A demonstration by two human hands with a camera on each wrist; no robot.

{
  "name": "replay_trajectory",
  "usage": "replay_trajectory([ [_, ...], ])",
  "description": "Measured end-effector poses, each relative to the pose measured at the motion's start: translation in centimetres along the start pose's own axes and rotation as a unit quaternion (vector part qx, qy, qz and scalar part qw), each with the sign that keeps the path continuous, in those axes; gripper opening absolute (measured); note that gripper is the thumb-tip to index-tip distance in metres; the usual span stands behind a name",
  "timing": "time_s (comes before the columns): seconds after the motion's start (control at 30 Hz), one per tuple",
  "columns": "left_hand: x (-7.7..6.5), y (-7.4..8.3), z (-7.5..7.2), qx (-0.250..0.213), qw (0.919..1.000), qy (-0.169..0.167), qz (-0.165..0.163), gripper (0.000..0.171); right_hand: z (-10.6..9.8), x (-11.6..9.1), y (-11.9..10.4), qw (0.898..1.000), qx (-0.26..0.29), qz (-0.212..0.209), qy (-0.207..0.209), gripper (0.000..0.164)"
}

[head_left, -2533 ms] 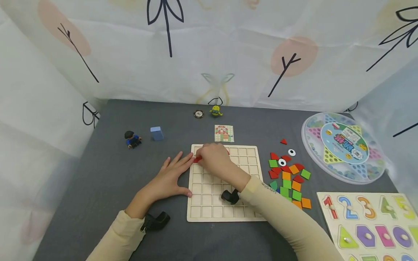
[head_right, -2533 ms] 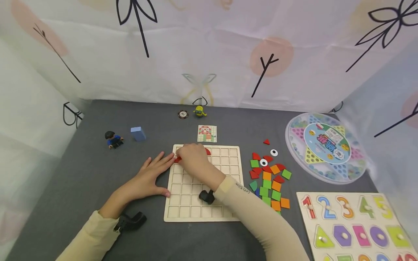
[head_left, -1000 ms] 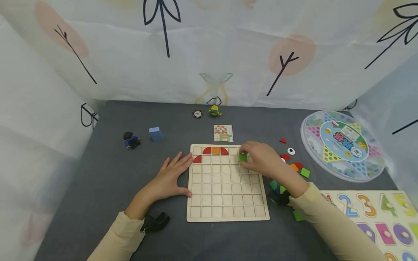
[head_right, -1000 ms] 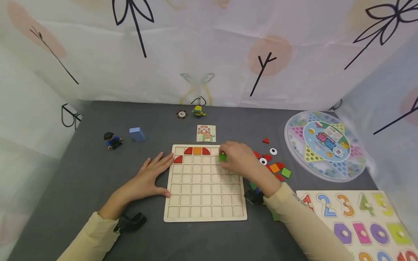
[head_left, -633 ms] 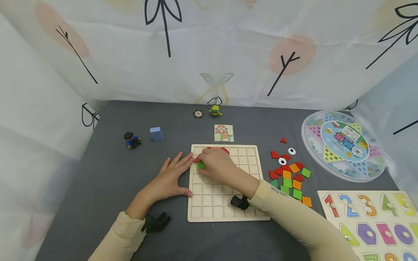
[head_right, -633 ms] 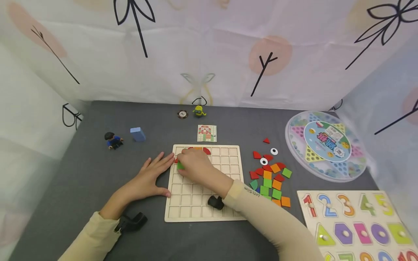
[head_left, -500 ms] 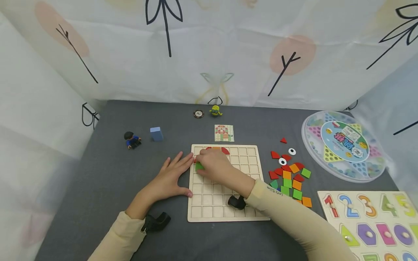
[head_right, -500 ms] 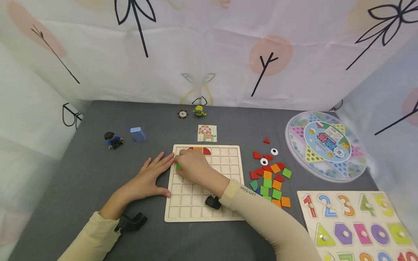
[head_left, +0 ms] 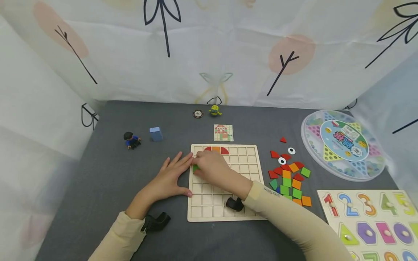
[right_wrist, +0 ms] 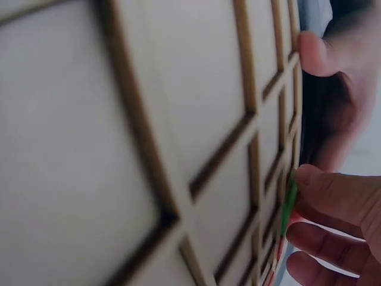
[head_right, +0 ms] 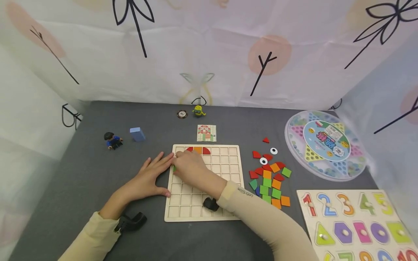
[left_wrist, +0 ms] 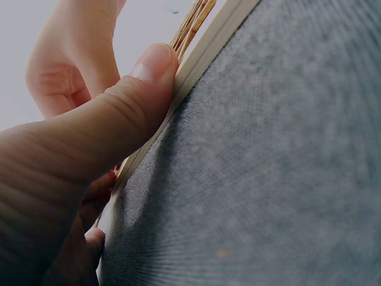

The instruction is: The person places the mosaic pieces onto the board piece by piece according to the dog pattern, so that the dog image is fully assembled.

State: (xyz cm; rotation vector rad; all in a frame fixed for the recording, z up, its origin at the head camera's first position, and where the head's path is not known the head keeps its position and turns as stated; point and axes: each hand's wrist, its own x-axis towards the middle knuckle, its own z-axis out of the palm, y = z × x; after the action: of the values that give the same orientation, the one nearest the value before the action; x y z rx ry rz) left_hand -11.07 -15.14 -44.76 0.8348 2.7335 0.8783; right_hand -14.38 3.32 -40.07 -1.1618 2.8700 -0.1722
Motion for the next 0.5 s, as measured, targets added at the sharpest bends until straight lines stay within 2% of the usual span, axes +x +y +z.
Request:
replay_trajectory([
  [0.13, 0.1, 0.0, 0.2, 0.007, 1.0, -0.002, -0.004, 0.107, -1.1, -1.5, 1.5, 0.999, 0.032, 0.002, 0.037, 0.028],
  [0.27, 0.3, 0.0, 0.3, 0.009, 0.9999, -0.005, -0.007, 0.108, -2.5, -4.2, 4.9, 0.996, 0.045, 0.033, 0.068, 0.027],
  [0.4, 0.2, 0.0, 0.3, 0.008, 0.9999, -0.005, -0.009, 0.108, -3.4, -7.4, 9.2, 0.993, 0.044, 0.085, 0.075, 0.027],
  [0.5, 0.1, -0.1, 0.2, 0.009, 0.9999, -0.006, -0.011, 0.108, -3.5, -9.7, 12.2, 0.991, 0.042, 0.113, 0.056, 0.026],
])
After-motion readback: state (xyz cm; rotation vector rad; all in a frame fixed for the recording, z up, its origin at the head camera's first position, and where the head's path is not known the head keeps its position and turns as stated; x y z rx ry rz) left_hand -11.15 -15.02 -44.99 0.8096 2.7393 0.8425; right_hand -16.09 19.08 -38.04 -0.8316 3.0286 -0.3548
